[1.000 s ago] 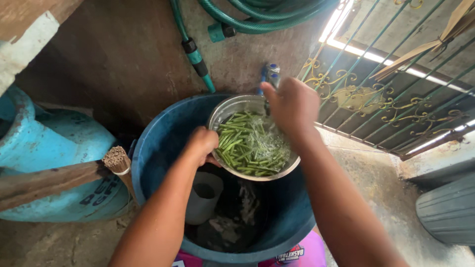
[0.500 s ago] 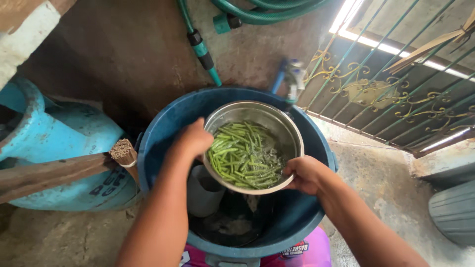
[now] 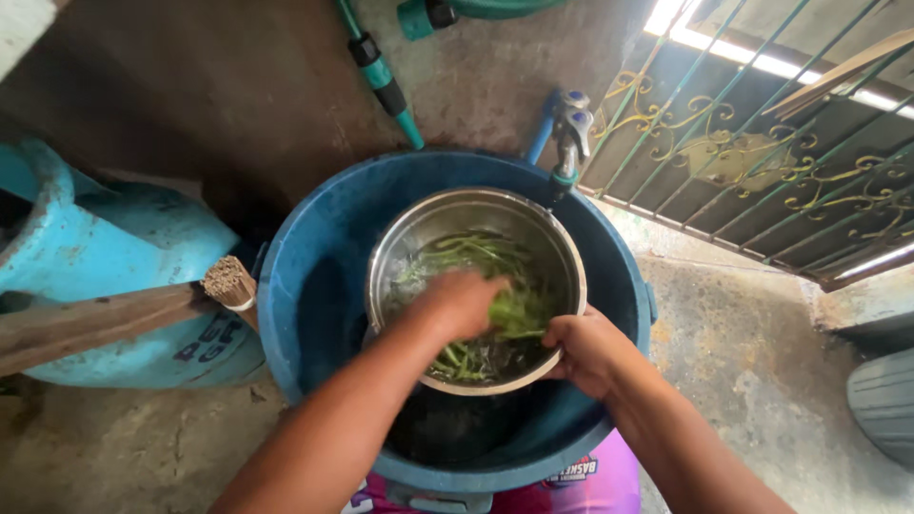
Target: The person carries a bowl of cut green beans to an outdoor faucet, washes the beans by hand under running water, and drains the water by tilting the bowl.
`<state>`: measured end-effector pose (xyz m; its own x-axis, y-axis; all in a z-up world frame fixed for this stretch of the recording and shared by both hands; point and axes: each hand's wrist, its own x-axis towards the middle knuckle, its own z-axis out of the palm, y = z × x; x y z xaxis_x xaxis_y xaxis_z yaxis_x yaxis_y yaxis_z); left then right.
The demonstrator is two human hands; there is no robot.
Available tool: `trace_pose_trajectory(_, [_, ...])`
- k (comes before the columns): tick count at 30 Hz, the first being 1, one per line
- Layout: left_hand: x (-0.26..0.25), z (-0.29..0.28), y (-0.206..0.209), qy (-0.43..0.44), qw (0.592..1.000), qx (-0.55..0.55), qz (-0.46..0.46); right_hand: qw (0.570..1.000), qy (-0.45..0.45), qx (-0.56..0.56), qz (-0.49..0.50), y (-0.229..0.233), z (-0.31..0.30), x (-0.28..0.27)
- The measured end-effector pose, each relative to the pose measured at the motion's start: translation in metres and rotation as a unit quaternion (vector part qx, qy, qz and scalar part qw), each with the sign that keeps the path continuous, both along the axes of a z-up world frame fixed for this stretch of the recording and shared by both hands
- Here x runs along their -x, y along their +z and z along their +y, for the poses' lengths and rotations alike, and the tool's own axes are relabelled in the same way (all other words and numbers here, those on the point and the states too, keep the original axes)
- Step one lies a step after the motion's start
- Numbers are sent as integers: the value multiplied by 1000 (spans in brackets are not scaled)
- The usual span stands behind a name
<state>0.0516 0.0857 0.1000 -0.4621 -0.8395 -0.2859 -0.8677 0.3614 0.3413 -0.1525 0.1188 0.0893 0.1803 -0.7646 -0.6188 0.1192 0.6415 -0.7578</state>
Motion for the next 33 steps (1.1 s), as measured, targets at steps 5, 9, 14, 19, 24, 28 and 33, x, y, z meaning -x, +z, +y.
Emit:
trace_pose_trajectory(5, [-7,-4,42,166,986,-13,17,1000,-13,-6,-16,-4,0,7])
trace_pose_trajectory(9, [-25,7,56,127,990,5,67,1000,-20,-17,-14,0,-2,7])
trace_pose_trajectory(14, [-21,19,78,39,998,42,-37,999,-38,-17,-12,2,-2,5])
trace_pose_trajectory(19, [2,19,66,-14,993,-86,-81,999,-34,-3,-31,-4,-1,9])
trace_pose_trajectory(24, [14,-12,-14,142,984,-59,91,999,-7,43,-23,-3,-1,8])
trace_pose_trajectory(28, [2,-30,-17,-23,986,161,-23,999,-25,29,6,6,1,3])
trace_pose_trajectory(33, [-19,-5,40,108,973,172,112,999,-32,23,-10,14,2,-1])
